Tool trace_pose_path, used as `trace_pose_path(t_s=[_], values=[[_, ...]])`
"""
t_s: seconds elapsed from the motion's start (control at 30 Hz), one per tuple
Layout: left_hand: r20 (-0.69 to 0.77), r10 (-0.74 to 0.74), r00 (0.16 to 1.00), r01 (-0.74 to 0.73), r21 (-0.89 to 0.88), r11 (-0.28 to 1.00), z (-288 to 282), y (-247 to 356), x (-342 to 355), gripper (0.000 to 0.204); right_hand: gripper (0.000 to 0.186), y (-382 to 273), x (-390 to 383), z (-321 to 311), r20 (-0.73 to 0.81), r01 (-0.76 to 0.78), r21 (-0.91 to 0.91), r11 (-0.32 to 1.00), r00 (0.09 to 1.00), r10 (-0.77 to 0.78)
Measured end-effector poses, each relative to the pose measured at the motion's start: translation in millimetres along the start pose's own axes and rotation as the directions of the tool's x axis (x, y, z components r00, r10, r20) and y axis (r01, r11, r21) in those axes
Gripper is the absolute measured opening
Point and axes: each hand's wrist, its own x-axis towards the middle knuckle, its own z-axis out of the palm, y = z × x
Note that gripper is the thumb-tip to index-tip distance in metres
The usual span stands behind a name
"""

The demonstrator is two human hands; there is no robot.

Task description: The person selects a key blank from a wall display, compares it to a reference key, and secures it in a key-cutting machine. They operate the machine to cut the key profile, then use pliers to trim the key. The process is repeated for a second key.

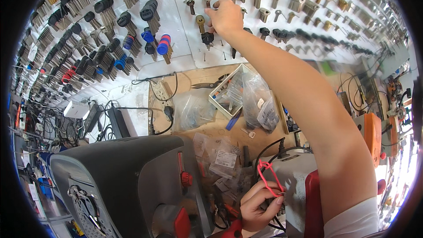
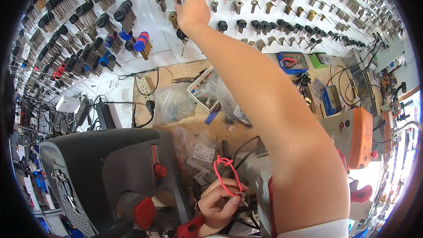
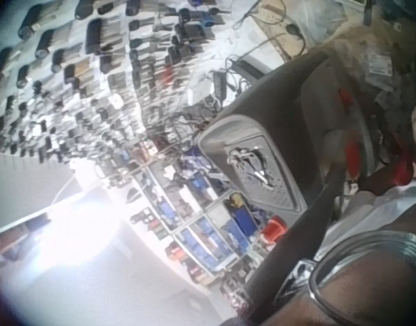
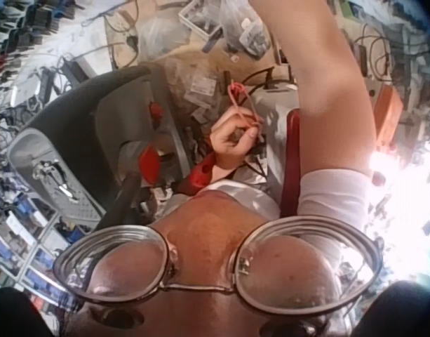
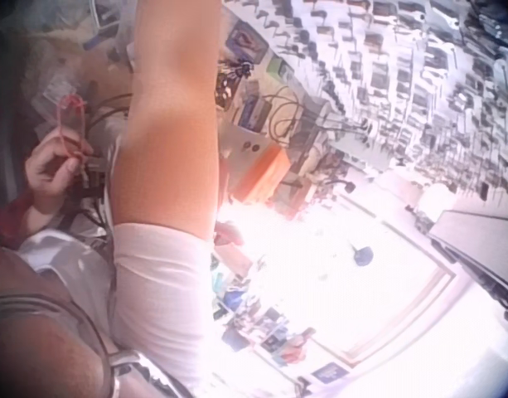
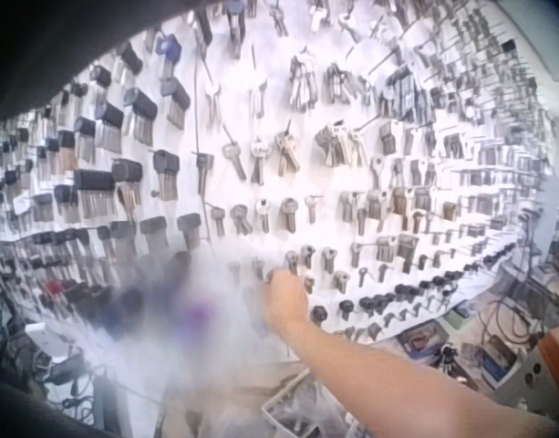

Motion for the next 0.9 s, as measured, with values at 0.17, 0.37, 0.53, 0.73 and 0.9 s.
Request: trace_pose_path(t_s=[0.17, 0.37, 0.53, 0.73, 0.9], values=[[-0.007, -0.008, 1.000, 0.007, -0.019, 1.000, -0.3, -7.2, -3.7, 0.003, 0.022, -2.5, 14.1, 5.7, -0.090, 0.047, -0.071, 0.996, 0.995, -0.054], [-0.013, -0.015, 1.000, 0.014, -0.012, 1.000, -2.5, -1.7, 1.3, 0.004, 0.021, 0.5, 10.2, 1.7, -0.081, 0.056, -0.094, 0.994, 0.995, -0.064], [-0.018, 0.029, 0.999, -0.030, -0.037, 0.999, -2.0, -4.4, 1.4, 0.007, 0.020, 1.8, 5.2, -4.9, -0.028, 0.107, 0.011, 0.994, 0.994, -0.107], [0.001, 0.023, 1.000, -0.023, -0.036, 0.999, -2.5, -3.7, 1.1, 0.008, 0.013, -9.2, -11.7, -22.4, 0.214, -0.072, 0.477, 0.876, 0.976, -0.037], [-0.022, 0.009, 1.000, -0.009, -0.009, 1.000, 2.3, -1.6, -2.8, 0.003, 0.008, -11.4, -36.4, -51.1, 0.276, -0.025, 0.530, 0.848, 0.950, -0.144]])
